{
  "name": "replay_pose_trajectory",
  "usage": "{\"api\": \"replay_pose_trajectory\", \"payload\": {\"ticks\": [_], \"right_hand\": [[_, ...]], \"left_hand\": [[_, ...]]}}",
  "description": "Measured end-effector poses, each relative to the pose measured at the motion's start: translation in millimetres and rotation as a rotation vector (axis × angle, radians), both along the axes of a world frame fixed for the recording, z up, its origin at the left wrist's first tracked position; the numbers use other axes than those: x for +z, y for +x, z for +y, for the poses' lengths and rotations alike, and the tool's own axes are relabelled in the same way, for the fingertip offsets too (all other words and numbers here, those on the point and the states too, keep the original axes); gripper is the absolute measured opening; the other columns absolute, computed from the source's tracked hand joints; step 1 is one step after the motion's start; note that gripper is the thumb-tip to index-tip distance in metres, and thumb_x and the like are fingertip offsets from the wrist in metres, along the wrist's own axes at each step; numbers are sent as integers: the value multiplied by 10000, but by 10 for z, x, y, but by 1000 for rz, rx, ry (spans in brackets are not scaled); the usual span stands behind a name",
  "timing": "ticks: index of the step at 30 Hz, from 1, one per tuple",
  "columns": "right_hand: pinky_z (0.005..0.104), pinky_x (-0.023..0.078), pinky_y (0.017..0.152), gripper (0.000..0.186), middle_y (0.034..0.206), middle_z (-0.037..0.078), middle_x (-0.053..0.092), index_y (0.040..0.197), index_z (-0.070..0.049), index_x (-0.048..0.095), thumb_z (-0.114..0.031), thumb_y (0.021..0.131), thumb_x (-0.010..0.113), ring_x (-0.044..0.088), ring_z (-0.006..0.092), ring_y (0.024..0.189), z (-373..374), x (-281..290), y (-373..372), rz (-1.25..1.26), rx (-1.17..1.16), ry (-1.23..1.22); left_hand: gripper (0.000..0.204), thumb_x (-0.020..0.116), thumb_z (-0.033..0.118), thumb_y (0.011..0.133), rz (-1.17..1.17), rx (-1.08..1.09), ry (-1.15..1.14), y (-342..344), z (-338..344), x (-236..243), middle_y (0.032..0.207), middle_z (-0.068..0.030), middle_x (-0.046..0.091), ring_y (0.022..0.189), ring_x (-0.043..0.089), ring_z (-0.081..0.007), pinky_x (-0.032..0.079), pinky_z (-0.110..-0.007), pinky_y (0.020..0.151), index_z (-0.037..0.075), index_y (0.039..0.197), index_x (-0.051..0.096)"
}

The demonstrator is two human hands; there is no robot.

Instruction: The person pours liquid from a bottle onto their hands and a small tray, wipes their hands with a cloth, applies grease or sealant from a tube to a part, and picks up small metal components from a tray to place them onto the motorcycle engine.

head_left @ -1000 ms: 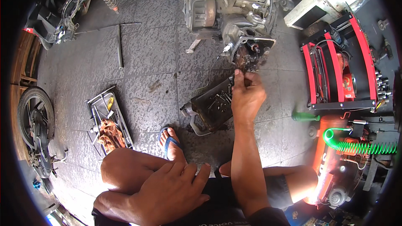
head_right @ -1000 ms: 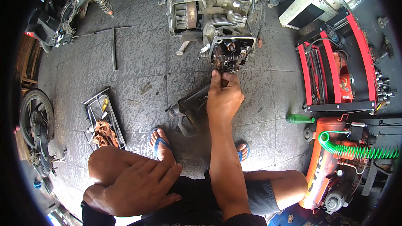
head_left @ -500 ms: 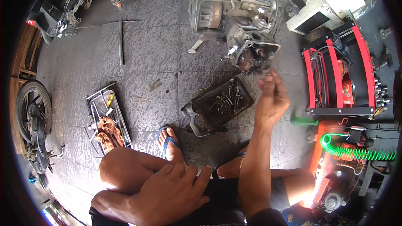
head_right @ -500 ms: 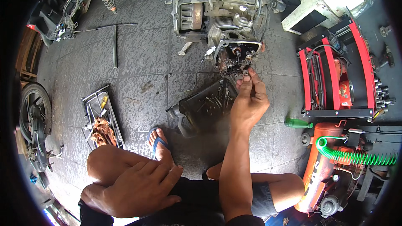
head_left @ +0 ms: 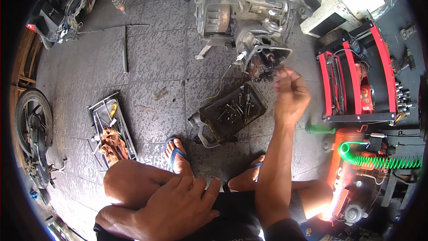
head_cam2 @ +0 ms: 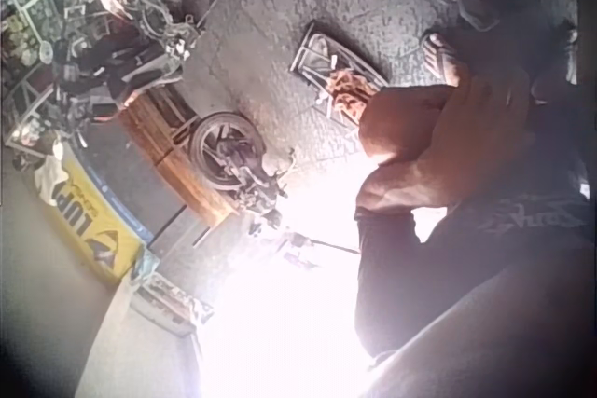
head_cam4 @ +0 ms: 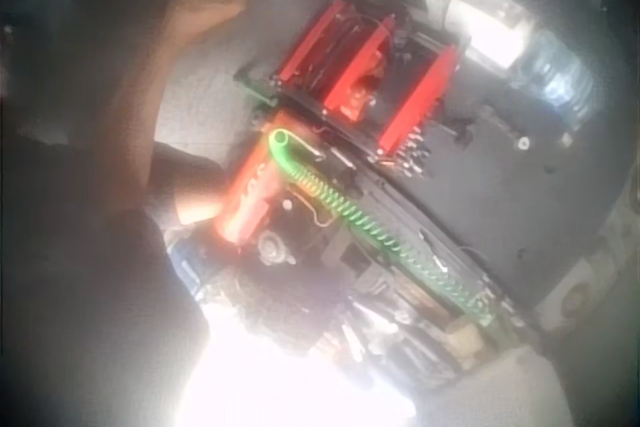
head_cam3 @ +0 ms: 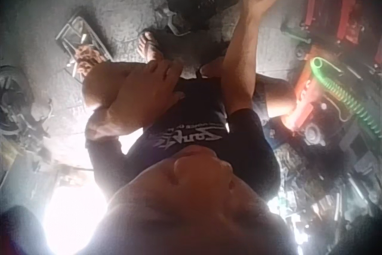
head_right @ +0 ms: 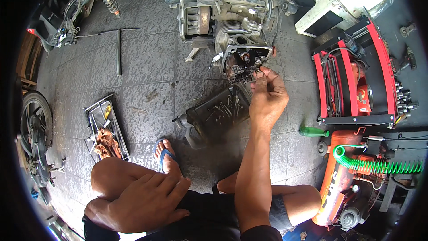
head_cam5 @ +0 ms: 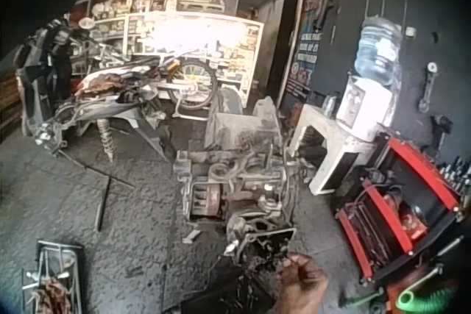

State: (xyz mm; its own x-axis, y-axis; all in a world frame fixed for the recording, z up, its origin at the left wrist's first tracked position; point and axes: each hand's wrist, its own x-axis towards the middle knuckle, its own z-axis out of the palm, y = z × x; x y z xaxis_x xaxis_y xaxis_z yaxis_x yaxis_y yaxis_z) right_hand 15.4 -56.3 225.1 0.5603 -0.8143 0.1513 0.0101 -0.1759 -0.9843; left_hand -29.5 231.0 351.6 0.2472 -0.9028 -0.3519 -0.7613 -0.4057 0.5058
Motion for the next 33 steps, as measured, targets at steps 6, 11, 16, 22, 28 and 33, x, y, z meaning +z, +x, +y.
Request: {"api": "replay_pose_trajectory", "payload": {"ticks": [6, 11, 16, 22, 28, 33], "right_hand": [[230, 505, 648, 140, 877, 48, 694, 1061, 32, 676, -33, 941, 647, 612, 88, 701, 41, -60, 16, -16, -51, -93], [269, 538, 712, 172, 883, 69, 705, 1061, 39, 680, -24, 902, 692, 650, 120, 750, 182, -73, 55, 2, -120, -268], [294, 547, 710, 153, 898, 105, 721, 1015, 32, 695, -20, 873, 716, 660, 137, 752, 101, -212, 99, 1, -212, -435], [278, 529, 722, 143, 903, 90, 716, 982, 47, 690, -42, 877, 729, 644, 129, 763, 146, -129, 95, 8, -216, -362], [387, 536, 635, 252, 714, 165, 693, 874, 31, 685, -214, 932, 676, 677, 275, 629, 145, -31, 85, 257, -248, -496], [448, 494, 673, 616, 688, 188, 666, 814, 52, 684, -483, 1007, 446, 628, 351, 624, -10, -29, 155, 408, -201, -607]], "left_hand": [[642, 667, 450, 870, -1, -5, -2, 2, -8, 1, 1301, -343, 477, 1010, 654, -329, 526, -395, 882, -26, 1279, 533], [652, 662, 452, 877, 15, -6, -7, -19, 22, -39, 1310, -372, 461, 1025, 655, -350, 523, -407, 902, -36, 1285, 521], [636, 664, 445, 878, 17, -5, 5, 6, -3, -9, 1301, -352, 477, 1018, 654, -338, 523, -404, 886, -25, 1283, 525], [627, 677, 441, 860, 7, 6, -4, 3, 9, 3, 1282, -299, 505, 1005, 638, -307, 521, -376, 845, 3, 1286, 534], [617, 679, 443, 856, 42, 23, 48, -29, 39, -13, 1228, -242, 555, 1025, 626, -296, 515, -380, 858, 9, 1273, 544], [620, 677, 443, 856, 7, 11, 24, 0, -41, 35, 1151, -178, 603, 1035, 619, -287, 510, -373, 861, 9, 1277, 540]]}}
